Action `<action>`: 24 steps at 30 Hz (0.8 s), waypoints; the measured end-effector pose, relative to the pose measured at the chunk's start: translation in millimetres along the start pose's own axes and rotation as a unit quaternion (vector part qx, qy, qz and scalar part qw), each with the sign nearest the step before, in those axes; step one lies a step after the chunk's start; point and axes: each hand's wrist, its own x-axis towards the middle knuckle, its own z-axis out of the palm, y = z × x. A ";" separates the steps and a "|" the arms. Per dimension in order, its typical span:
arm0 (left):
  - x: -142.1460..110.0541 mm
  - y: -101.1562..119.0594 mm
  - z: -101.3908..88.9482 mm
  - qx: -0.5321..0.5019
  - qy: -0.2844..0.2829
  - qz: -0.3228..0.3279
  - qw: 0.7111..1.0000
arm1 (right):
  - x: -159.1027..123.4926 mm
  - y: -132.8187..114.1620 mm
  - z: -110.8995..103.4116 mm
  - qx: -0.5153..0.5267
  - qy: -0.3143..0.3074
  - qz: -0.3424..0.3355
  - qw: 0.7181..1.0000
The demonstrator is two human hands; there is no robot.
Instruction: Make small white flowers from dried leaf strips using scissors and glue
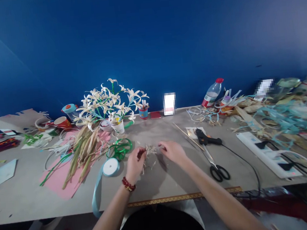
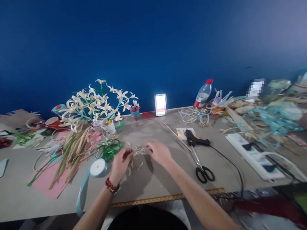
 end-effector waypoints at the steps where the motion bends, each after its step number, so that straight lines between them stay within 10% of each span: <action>1: 0.0 -0.6 -4.3 0.015 -0.001 0.006 1.000 | 1.5 -0.5 -0.8 -0.014 -0.011 -0.011 1.000; 10: 12.5 1.8 -29.4 0.214 -0.039 0.036 0.975 | 55.7 0.5 -17.6 -0.146 -0.111 -0.061 0.981; 24: 45.1 9.3 -3.2 0.281 -0.194 -0.006 0.940 | 67.5 9.7 -16.2 -0.114 -0.183 -0.069 0.974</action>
